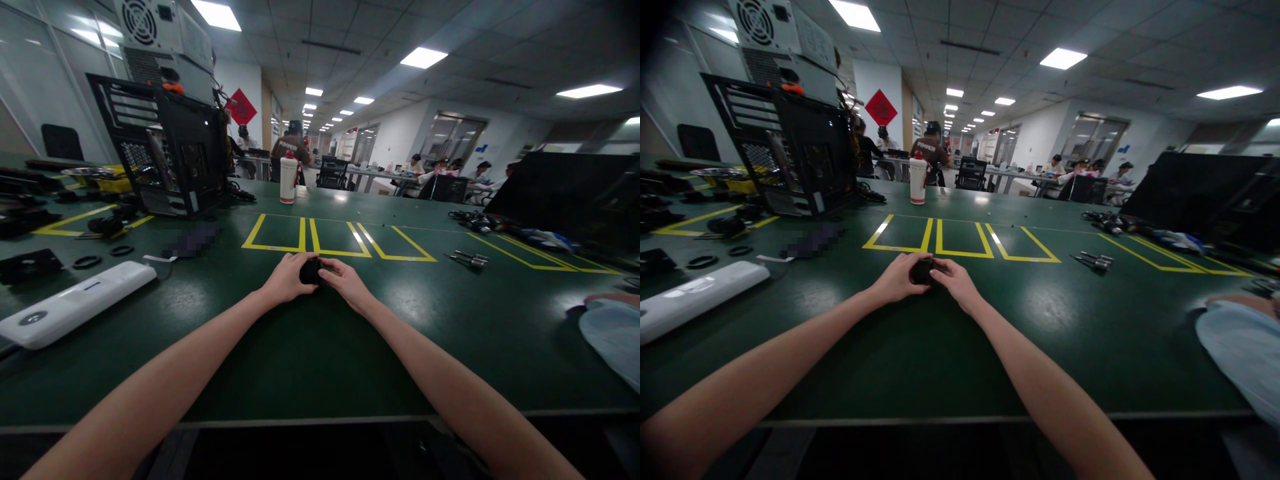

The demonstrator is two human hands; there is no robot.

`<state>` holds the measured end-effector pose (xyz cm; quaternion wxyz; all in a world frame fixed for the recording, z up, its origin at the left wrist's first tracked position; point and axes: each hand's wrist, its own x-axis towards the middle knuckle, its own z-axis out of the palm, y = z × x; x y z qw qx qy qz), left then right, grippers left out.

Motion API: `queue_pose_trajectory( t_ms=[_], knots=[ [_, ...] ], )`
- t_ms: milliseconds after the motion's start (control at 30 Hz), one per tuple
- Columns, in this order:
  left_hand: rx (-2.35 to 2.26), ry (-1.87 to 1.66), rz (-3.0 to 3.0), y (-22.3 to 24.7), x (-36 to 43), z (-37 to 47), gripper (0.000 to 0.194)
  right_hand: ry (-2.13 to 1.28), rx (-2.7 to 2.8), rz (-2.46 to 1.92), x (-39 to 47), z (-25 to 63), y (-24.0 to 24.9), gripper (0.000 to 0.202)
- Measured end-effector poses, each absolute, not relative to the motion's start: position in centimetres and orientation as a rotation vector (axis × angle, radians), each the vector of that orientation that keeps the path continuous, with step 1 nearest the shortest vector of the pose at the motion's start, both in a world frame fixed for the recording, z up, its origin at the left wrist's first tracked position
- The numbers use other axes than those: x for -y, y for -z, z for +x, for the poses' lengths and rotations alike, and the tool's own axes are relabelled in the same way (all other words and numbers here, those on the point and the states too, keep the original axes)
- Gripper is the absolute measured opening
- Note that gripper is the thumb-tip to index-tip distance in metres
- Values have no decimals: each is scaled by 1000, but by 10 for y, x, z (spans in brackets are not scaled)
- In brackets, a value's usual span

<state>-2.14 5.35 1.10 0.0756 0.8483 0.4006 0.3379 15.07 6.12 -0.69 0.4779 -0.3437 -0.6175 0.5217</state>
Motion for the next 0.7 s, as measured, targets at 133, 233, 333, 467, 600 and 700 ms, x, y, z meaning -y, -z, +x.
queue_pose_trajectory(
  t_ms=[133, 233, 333, 467, 600, 700],
  knots=[
    [-1193, -1018, 2548, -11, -54, -21, 61, -1314, 1501, -750, -56, 151, 6, 35],
    [-1197, -1020, 2558, -11, -54, -21, 61, -1292, 1502, -772, -55, 152, 7, 30],
    [-1207, -1012, 2558, -12, -54, -21, 61, -1243, 1486, -853, -59, 151, 10, 26],
    [-1217, -997, 2548, -12, -54, -21, 62, -1267, 1497, -853, -66, 152, 12, 33],
    [-1200, -1020, 2549, -11, -54, -21, 61, -1313, 1527, -788, -64, 154, 10, 33],
    [-1183, -1029, 2548, -11, -54, -21, 60, -1354, 1524, -706, -58, 154, 7, 35]
  ],
)
